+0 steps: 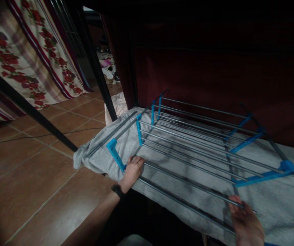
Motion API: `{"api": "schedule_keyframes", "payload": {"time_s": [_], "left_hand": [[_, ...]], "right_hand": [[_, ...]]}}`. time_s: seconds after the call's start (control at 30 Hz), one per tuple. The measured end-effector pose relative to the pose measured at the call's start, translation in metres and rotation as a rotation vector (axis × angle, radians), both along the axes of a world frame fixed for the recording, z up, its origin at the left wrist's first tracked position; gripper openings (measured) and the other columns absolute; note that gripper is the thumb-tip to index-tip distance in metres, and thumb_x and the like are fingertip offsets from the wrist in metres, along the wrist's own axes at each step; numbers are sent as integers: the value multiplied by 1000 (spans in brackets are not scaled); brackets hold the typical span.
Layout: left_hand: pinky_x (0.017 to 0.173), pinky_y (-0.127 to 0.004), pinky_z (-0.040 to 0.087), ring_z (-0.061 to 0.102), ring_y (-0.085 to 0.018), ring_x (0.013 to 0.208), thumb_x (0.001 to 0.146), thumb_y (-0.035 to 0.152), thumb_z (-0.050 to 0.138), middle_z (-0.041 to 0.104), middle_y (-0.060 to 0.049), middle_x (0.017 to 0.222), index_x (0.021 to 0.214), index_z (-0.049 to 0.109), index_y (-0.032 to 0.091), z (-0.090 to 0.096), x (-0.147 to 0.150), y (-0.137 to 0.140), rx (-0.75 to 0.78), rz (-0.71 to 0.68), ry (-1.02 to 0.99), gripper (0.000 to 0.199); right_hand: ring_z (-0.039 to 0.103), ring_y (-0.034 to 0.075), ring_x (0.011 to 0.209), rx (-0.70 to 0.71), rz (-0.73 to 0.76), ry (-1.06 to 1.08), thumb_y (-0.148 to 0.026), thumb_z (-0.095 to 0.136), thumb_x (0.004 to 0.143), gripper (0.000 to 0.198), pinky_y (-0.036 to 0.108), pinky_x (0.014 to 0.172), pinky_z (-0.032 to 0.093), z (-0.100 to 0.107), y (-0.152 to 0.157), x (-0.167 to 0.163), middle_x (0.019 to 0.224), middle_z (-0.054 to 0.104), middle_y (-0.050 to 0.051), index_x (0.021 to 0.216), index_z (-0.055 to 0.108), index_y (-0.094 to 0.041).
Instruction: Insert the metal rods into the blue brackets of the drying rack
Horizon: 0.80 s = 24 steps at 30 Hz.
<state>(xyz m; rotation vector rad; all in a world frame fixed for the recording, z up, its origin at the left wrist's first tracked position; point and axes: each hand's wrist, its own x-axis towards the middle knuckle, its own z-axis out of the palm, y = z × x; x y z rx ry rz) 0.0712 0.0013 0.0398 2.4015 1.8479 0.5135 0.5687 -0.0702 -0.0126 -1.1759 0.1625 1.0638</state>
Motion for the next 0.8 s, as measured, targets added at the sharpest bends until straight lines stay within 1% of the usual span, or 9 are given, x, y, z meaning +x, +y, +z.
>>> {"api": "schedule_keyframes", "payload": {"time_s": [0.03, 0.07, 0.13, 0.23, 0.37, 0.5, 0.63, 0.7, 0.8], "left_hand": [[112, -48, 34, 60, -23, 112, 95, 8, 42, 68, -6, 116, 117, 66, 25, 1, 0, -2, 6, -1, -18, 36], [112, -48, 35, 60, -23, 112, 96, 9, 43, 69, -6, 116, 117, 66, 25, 3, -1, -3, 14, -4, -33, 36], [111, -49, 35, 61, -24, 112, 96, 10, 42, 69, -7, 116, 116, 67, 25, 6, -1, -6, 37, -13, -49, 36], [111, -49, 34, 62, -24, 112, 93, 7, 43, 70, -7, 115, 115, 68, 24, 13, -1, -9, 92, -18, -66, 37], [113, -53, 31, 63, -25, 108, 90, 5, 45, 71, -8, 110, 115, 67, 21, 24, 1, -13, 211, -42, -55, 37], [114, -56, 29, 62, -26, 109, 90, 4, 45, 71, -8, 108, 115, 66, 20, 29, 1, -14, 297, -66, -29, 36], [118, -57, 24, 60, -26, 116, 89, 0, 43, 70, -9, 111, 114, 66, 19, 29, 4, -11, 305, -111, 2, 39], [118, -56, 24, 61, -25, 114, 88, -1, 42, 70, -7, 110, 113, 66, 20, 28, 8, -11, 290, -129, 14, 40], [117, -54, 29, 62, -23, 104, 89, -1, 44, 69, -5, 104, 111, 66, 21, 26, 19, -12, 263, -156, 22, 39]], "right_hand": [[72, 12, 71, -71, -72, -31, -2, 49, 68, 36, 22, 55, 62, 6, 2, -10, 121, 68, 3, 82, 64, -32], [72, 12, 72, -125, -80, 4, -2, 48, 71, 33, 22, 56, 62, 11, 5, -22, 112, 71, 3, 81, 64, -29], [73, 13, 76, -91, -23, 25, -4, 49, 76, 26, 25, 61, 65, 22, 11, -47, 96, 73, 3, 82, 65, -24], [74, 13, 78, -30, 61, 1, -8, 53, 83, 18, 25, 70, 66, 31, 17, -83, 86, 74, 3, 80, 65, -21], [74, 15, 86, 101, 189, 20, -9, 58, 86, 14, 30, 83, 64, 34, 18, -121, 89, 76, 5, 86, 68, -18], [74, 15, 87, 166, 263, 34, -12, 65, 85, 8, 30, 87, 63, 37, 18, -148, 91, 76, 5, 86, 70, -18], [74, 17, 94, 224, 315, 54, -14, 69, 82, 8, 32, 93, 61, 40, 18, -166, 93, 77, 5, 87, 72, -19], [74, 17, 97, 241, 357, 59, -13, 71, 80, 9, 33, 96, 60, 40, 18, -175, 94, 77, 4, 85, 73, -20], [73, 18, 99, 263, 410, 38, -11, 74, 77, 12, 35, 99, 59, 40, 16, -189, 95, 78, 3, 84, 74, -21]]}}
